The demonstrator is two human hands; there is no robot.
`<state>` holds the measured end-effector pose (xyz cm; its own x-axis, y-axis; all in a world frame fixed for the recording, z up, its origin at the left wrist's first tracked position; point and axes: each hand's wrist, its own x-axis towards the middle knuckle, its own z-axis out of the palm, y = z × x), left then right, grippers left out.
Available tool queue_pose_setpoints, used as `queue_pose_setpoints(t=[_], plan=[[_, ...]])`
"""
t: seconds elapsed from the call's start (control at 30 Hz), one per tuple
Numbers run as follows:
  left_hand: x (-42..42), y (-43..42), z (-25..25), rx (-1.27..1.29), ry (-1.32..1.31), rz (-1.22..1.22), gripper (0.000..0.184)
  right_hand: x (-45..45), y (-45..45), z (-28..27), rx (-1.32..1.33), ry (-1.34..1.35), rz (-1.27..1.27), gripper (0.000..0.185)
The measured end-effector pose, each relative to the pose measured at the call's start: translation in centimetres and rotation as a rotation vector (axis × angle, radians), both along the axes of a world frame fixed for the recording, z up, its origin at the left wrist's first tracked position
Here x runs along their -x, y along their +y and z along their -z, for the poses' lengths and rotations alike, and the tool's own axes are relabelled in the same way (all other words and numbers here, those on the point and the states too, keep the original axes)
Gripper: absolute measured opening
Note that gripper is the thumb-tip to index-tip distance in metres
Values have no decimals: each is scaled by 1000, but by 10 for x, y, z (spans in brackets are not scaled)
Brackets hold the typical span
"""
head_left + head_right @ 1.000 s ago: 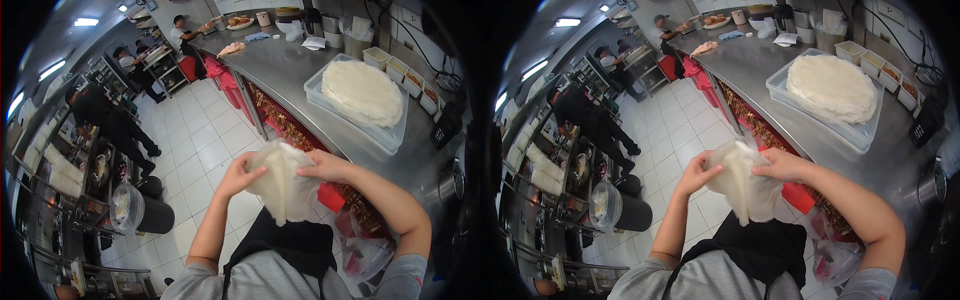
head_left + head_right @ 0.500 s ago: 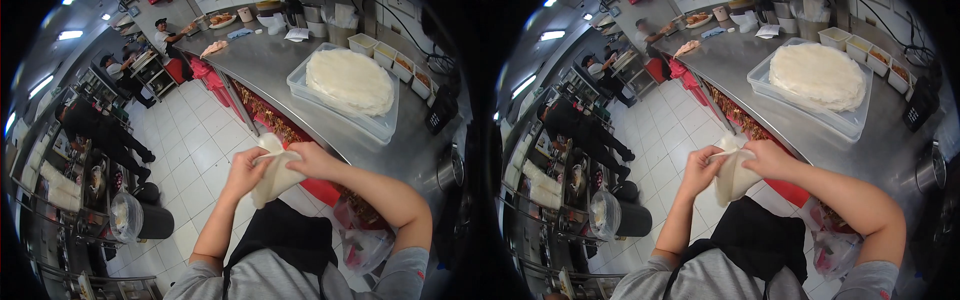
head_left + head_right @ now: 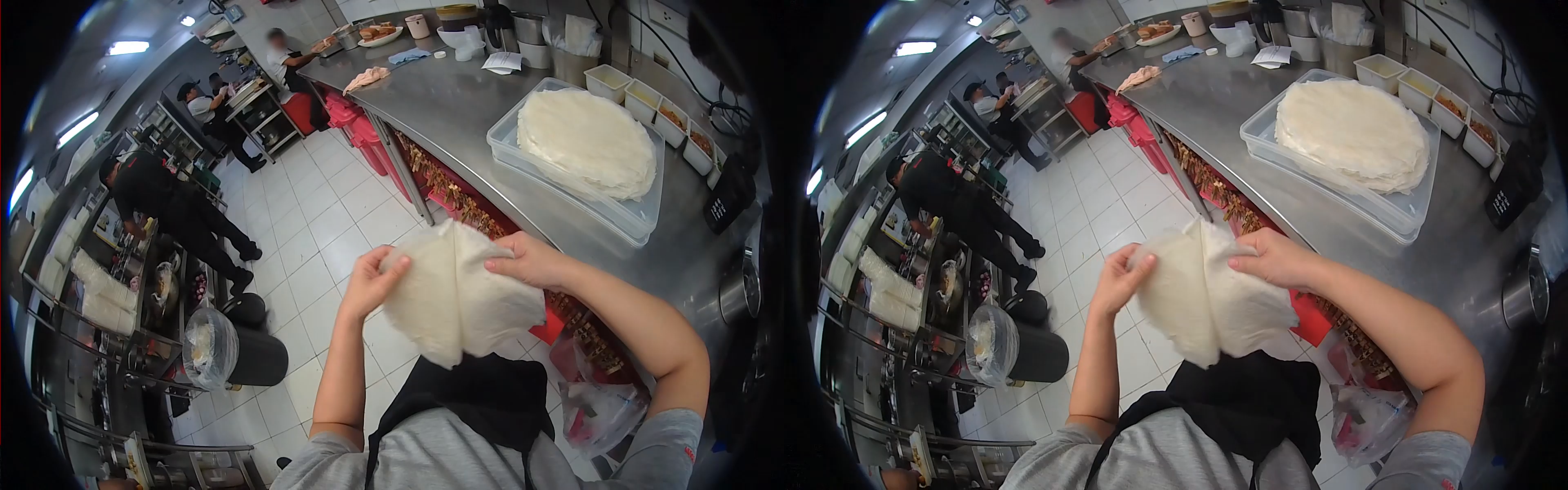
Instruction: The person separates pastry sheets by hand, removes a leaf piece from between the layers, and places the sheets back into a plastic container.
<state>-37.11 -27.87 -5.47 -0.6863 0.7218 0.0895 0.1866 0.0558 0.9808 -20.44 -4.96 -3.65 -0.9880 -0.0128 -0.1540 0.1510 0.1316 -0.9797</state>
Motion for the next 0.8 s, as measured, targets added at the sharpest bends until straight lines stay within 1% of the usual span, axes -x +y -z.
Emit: queue_pose_setpoints(t=[0.07, 0.1, 0.17, 0.2, 0.3, 0.33, 0.43, 0.47, 0.5, 0.53, 0.6, 0.63, 0.7, 0.8], plan=[[-11, 19, 8, -11, 97, 61, 25, -2, -4, -4, -120, 45, -98, 28], [-14, 26, 11, -15, 145, 92, 25, -2, -6, -3, -140, 39, -114, 28], [-10, 33, 10, 74, 100, 178, 24, -4, -9, -1, -178, 24, -139, 29], [-10, 37, 11, 117, 76, 223, 24, -4, -6, -3, -248, 45, -127, 29], [-15, 43, 10, 60, 231, 180, 23, -4, -3, -2, -319, 238, -7, 32], [-19, 44, 7, 69, 276, 175, 22, -2, -3, 1, -432, 253, 20, 37], [-31, 46, -5, 94, 435, 148, 21, -3, -11, -2, -535, 318, -51, 34], [-33, 47, -7, 97, 501, 135, 20, -1, -8, -1, -664, 230, -72, 29], [-35, 48, -8, 97, 567, 124, 20, -2, -6, 0, -644, 228, -36, 27], [-34, 49, -9, -1, 636, 51, 17, -3, -3, 0, -628, 227, 0, 25], [-22, 44, -10, -45, 663, -74, 18, -7, 2, -11, -656, 230, 31, 20], [-13, 38, -10, -69, 675, -140, 18, -5, 5, -7, -625, 234, 57, 22], [9, 20, -3, -26, 630, -289, 19, 0, 12, 6, -566, 245, 108, 26], [52, -24, 11, -127, 530, -523, 24, 0, 13, 5, -257, -15, 180, 25]])
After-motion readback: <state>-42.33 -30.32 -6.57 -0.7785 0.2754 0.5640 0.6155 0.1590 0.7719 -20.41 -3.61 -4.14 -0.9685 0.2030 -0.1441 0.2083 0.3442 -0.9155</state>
